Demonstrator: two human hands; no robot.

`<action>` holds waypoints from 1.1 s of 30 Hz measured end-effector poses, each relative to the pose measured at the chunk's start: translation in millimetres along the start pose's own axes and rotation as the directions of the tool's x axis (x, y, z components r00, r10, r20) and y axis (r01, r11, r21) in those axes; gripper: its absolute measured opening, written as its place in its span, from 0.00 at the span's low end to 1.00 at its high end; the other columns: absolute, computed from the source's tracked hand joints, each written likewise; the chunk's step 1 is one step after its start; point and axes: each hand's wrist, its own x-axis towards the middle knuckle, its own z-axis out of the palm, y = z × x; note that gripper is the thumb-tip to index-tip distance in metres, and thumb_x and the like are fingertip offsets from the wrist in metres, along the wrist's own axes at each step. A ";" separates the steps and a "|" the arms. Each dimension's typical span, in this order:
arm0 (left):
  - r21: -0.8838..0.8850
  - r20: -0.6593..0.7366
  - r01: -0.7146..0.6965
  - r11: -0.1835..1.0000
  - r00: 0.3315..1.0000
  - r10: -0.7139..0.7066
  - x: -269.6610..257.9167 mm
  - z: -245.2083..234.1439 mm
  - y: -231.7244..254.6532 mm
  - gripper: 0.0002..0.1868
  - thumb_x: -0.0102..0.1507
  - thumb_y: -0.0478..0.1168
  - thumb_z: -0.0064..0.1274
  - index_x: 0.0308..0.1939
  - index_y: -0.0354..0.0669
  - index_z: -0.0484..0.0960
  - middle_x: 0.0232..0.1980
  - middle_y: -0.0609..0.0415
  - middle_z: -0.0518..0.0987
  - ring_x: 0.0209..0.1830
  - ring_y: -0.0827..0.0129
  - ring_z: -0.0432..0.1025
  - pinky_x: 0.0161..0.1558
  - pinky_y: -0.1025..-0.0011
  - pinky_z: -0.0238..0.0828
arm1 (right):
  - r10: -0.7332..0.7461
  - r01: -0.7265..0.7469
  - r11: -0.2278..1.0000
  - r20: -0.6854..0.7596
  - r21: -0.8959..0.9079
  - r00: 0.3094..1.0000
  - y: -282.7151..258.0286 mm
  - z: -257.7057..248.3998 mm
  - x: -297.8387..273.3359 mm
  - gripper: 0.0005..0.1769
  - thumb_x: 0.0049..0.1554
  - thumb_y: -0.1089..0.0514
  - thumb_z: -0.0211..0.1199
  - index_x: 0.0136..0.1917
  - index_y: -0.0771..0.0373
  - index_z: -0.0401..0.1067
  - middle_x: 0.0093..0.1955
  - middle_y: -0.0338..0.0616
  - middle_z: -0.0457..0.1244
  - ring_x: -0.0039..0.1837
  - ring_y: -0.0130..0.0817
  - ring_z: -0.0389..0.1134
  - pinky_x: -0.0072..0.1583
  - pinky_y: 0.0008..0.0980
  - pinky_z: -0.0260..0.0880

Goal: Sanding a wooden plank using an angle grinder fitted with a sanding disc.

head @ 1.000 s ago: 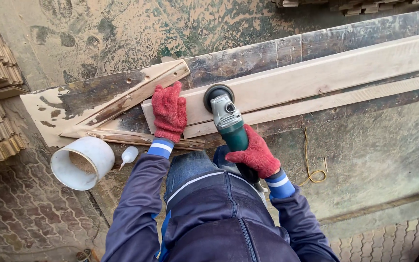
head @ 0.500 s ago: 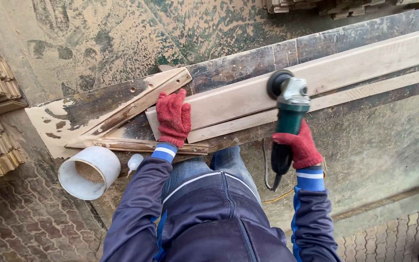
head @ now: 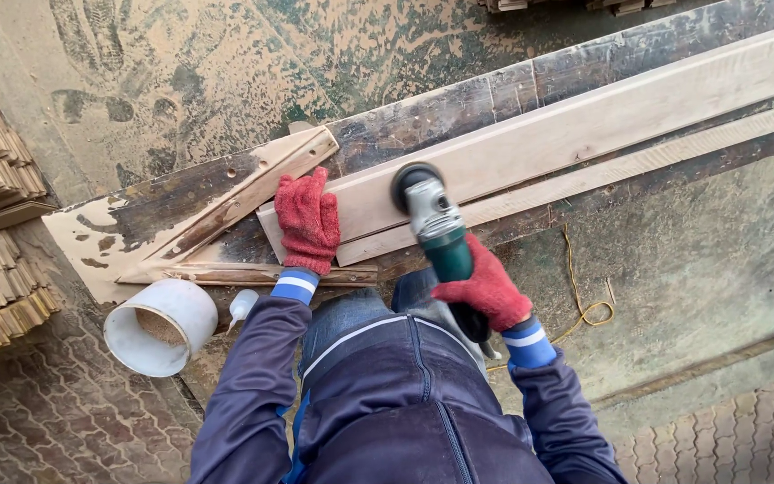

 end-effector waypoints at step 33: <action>0.010 0.001 -0.042 0.999 0.999 0.042 -0.6 3.8 -2.4 0.22 0.71 0.52 0.41 0.61 0.47 0.82 0.49 0.52 0.79 0.54 0.60 0.74 0.73 0.53 0.57 | -0.004 0.055 0.970 -0.212 0.235 0.977 23.3 -50.4 -6.7 0.46 0.23 0.59 0.84 0.57 0.52 0.73 0.44 0.45 0.67 0.48 0.39 0.69 0.48 0.40 0.70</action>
